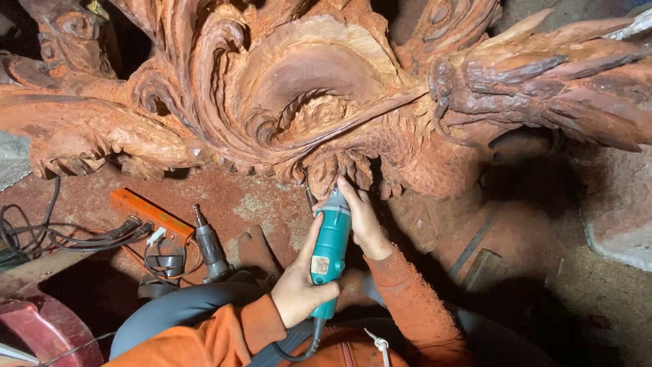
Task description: Carving intricate details into a large wooden sculpture using a handheld rotary tool.
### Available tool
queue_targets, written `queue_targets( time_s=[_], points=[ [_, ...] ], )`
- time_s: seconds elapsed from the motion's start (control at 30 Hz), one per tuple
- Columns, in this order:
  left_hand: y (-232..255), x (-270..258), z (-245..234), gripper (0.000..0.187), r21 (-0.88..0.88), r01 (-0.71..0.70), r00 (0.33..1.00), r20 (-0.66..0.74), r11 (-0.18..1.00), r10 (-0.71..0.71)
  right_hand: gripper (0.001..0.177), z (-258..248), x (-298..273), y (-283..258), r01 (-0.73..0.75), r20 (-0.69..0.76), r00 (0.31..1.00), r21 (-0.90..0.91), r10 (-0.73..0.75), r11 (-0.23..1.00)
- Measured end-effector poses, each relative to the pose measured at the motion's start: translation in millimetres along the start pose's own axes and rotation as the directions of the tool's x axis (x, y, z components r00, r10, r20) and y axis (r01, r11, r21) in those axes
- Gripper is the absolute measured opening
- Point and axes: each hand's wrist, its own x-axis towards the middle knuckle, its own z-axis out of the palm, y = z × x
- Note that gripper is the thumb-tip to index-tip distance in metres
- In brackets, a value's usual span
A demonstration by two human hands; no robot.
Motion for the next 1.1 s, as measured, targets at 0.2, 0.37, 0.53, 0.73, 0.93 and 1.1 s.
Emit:
queue_targets(
  time_s=[0.2, 0.37, 0.53, 0.73, 0.93, 1.1],
  points=[
    [-15.4, 5.6, -7.5, 0.115, -0.053, -0.04, 0.999, 0.01, 0.998, 0.04, 0.043, -2.9, -0.6, 13.4, 0.057, -0.025, 0.998, 0.071, -0.056, 0.996],
    [10.7, 2.8, -34.2, 0.116, 0.11, 0.039, 0.998, 0.05, 0.993, -0.044, 0.043, -1.5, 3.7, 23.6, 0.114, -0.12, 0.987, 0.05, -0.108, 0.992],
    [23.1, 3.2, -55.2, 0.112, 0.203, 0.033, 0.996, 0.078, 0.979, -0.05, 0.049, 11.8, 4.5, 17.8, 0.111, -0.126, 0.988, 0.144, -0.093, 0.983],
    [29.4, 8.0, -68.1, 0.114, 0.297, 0.089, 0.989, 0.088, 0.951, -0.119, 0.044, 21.4, 6.1, 15.5, 0.143, -0.17, 0.979, 0.183, -0.112, 0.973],
    [43.6, 5.0, -71.1, 0.111, 0.321, 0.151, 0.983, 0.048, 0.935, -0.175, 0.044, 28.8, 10.1, 16.6, 0.153, -0.348, 0.935, 0.202, -0.076, 0.967],
    [47.7, 6.7, -71.0, 0.114, 0.372, 0.154, 0.982, 0.045, 0.915, -0.184, 0.041, 21.0, 17.1, 33.5, 0.13, -0.333, 0.941, 0.193, -0.06, 0.972]
  ],
)
